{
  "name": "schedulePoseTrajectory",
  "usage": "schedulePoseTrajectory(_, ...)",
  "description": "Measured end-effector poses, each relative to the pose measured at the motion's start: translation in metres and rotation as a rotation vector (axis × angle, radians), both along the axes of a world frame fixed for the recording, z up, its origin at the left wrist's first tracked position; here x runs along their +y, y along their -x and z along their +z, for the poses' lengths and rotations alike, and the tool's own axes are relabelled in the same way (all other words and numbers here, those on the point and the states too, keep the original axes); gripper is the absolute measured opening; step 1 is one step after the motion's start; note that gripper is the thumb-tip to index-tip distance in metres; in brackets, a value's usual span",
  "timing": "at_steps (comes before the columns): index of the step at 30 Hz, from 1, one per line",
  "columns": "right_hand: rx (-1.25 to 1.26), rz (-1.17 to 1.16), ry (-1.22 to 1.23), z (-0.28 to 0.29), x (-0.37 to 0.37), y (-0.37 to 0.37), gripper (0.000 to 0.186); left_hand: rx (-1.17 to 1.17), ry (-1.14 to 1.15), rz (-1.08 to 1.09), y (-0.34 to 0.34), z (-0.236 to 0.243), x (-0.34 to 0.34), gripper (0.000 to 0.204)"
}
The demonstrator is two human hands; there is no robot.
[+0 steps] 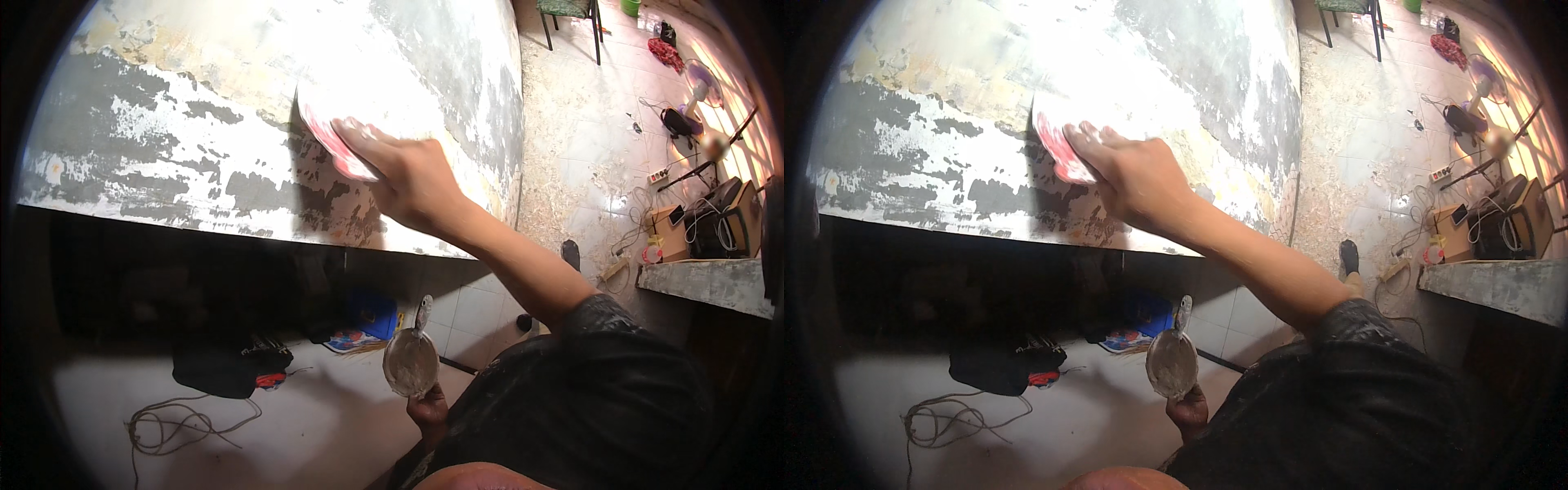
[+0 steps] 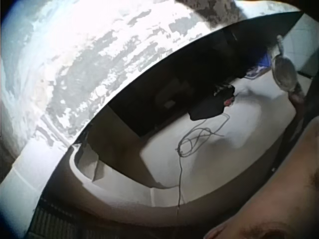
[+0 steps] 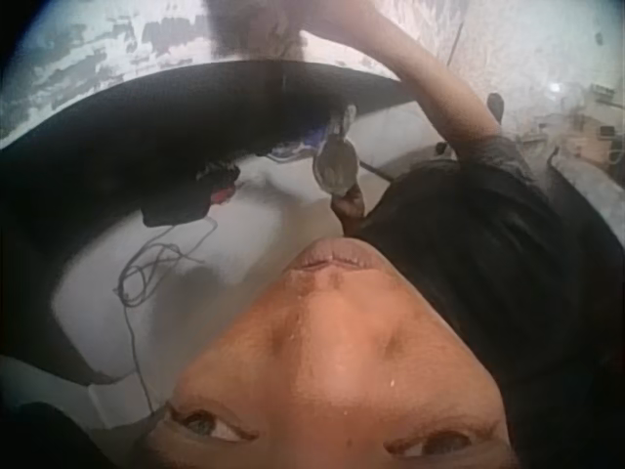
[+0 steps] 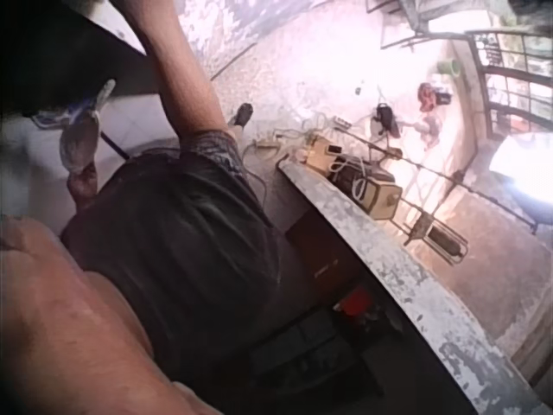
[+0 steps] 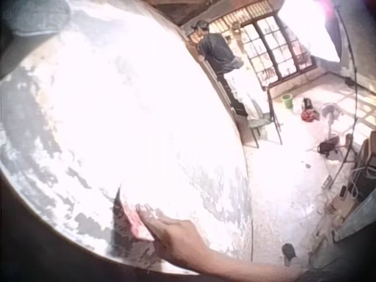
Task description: The person applies a white paste to a large vertical surface using a trowel and a small container. They repeatedly scoop the paste and spread it across the surface, smoothing it with the trowel.
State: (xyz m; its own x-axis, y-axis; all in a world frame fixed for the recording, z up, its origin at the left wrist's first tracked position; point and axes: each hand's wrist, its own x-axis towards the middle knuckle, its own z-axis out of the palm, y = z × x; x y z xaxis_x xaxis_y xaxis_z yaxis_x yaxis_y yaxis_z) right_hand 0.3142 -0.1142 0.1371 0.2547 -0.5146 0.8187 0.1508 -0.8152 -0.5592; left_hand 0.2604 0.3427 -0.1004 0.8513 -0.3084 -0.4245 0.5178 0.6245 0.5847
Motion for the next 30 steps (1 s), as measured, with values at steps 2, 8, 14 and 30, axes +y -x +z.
schedulePoseTrajectory(2,0.034,0.339,-0.203,0.001,-0.010,0.033,0.046,-0.021,0.042,-0.037,-0.001,-0.004,0.003,0.059)
schedulePoseTrajectory(8,-0.045,0.073,-0.399,0.004,-0.103,0.040,0.030,-0.094,0.151,-0.111,-0.014,0.000,-0.008,0.061)
schedulePoseTrajectory(14,0.033,0.093,-0.337,0.016,-0.152,0.001,0.027,-0.029,0.006,-0.020,-0.009,-0.016,0.011,0.059)
schedulePoseTrajectory(30,-0.009,0.084,-0.032,0.010,-0.022,0.007,0.055,-0.020,0.005,-0.075,-0.006,-0.005,-0.009,0.062)
